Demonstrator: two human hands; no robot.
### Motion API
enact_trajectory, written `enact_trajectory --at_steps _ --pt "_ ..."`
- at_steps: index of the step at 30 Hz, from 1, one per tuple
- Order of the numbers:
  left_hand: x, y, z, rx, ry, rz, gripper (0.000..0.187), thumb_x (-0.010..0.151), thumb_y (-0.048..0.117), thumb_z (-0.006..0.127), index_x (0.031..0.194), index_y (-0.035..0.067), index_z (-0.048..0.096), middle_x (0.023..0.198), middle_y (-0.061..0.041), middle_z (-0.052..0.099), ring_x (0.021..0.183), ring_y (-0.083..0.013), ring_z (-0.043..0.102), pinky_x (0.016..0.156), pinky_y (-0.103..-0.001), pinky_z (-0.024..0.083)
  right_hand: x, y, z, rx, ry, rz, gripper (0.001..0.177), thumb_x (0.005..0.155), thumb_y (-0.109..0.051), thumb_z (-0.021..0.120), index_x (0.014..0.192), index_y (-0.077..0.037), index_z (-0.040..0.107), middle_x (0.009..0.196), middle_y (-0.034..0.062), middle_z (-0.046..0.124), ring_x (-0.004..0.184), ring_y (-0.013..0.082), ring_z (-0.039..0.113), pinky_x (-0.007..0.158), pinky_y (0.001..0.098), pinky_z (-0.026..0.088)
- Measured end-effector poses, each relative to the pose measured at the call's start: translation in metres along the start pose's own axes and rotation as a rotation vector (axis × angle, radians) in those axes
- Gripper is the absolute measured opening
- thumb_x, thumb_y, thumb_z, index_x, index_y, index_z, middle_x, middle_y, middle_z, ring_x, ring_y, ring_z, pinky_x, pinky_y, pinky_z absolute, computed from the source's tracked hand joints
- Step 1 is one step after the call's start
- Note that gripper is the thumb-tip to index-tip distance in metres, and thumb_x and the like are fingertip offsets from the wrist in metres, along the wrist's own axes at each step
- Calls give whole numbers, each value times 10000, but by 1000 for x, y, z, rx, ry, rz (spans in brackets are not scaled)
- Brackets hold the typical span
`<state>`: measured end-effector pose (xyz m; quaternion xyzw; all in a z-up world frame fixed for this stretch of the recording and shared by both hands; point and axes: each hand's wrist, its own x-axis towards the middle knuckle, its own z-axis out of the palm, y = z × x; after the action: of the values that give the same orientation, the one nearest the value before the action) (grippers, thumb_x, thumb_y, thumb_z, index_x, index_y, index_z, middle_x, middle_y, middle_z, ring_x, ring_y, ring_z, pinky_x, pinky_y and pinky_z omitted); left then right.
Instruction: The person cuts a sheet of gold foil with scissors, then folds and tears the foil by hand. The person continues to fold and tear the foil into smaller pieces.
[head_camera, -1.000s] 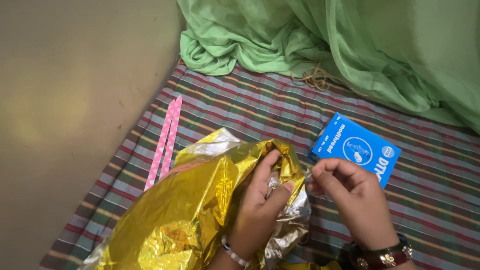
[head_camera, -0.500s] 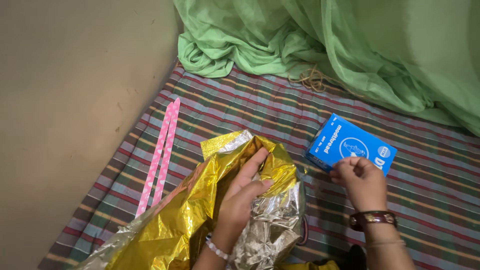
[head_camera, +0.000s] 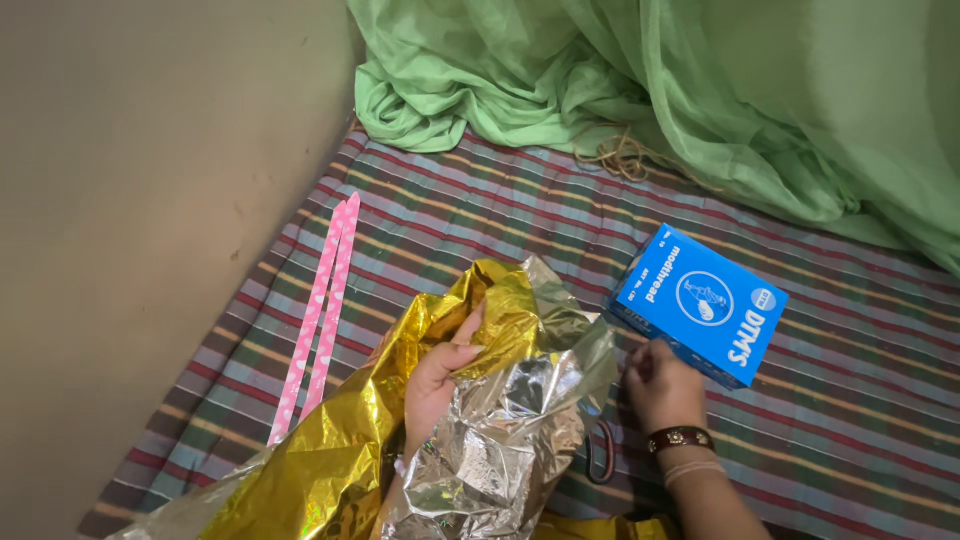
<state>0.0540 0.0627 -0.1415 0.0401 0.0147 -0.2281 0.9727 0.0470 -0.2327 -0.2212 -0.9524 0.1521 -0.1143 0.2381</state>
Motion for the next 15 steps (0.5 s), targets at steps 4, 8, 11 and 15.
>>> enact_trajectory --at_steps 4,8,11,15 --pt "2 6 1 19 -43 21 695 915 86 493 1582 -44 347 1473 -212 547 1272 -307 591 1103 -409 449 8 27 7 323 -78 262 213 850 -112 753 989 -33 613 849 113 760 761 227 745 694 372 594" --pt "2 6 -2 35 15 25 687 915 91 496 1576 -44 365 1458 -215 560 1253 -301 601 1085 -400 468 17 38 6 779 -177 476 280 817 -96 717 1028 -49 539 857 102 768 776 191 750 687 360 620" --pt "5 6 -8 16 10 34 684 910 81 490 1568 -55 365 1468 -213 560 1269 -302 602 1099 -407 459 11 29 7 312 -110 378 271 839 -132 806 984 -21 606 855 109 756 781 216 738 722 360 588" --pt "8 3 -38 -38 -62 34 664 920 94 484 1554 -59 359 1457 -229 549 1278 -327 595 1116 -431 445 -2 17 10 87 -73 143 245 819 -158 832 924 -46 642 839 97 758 774 234 739 739 364 579"
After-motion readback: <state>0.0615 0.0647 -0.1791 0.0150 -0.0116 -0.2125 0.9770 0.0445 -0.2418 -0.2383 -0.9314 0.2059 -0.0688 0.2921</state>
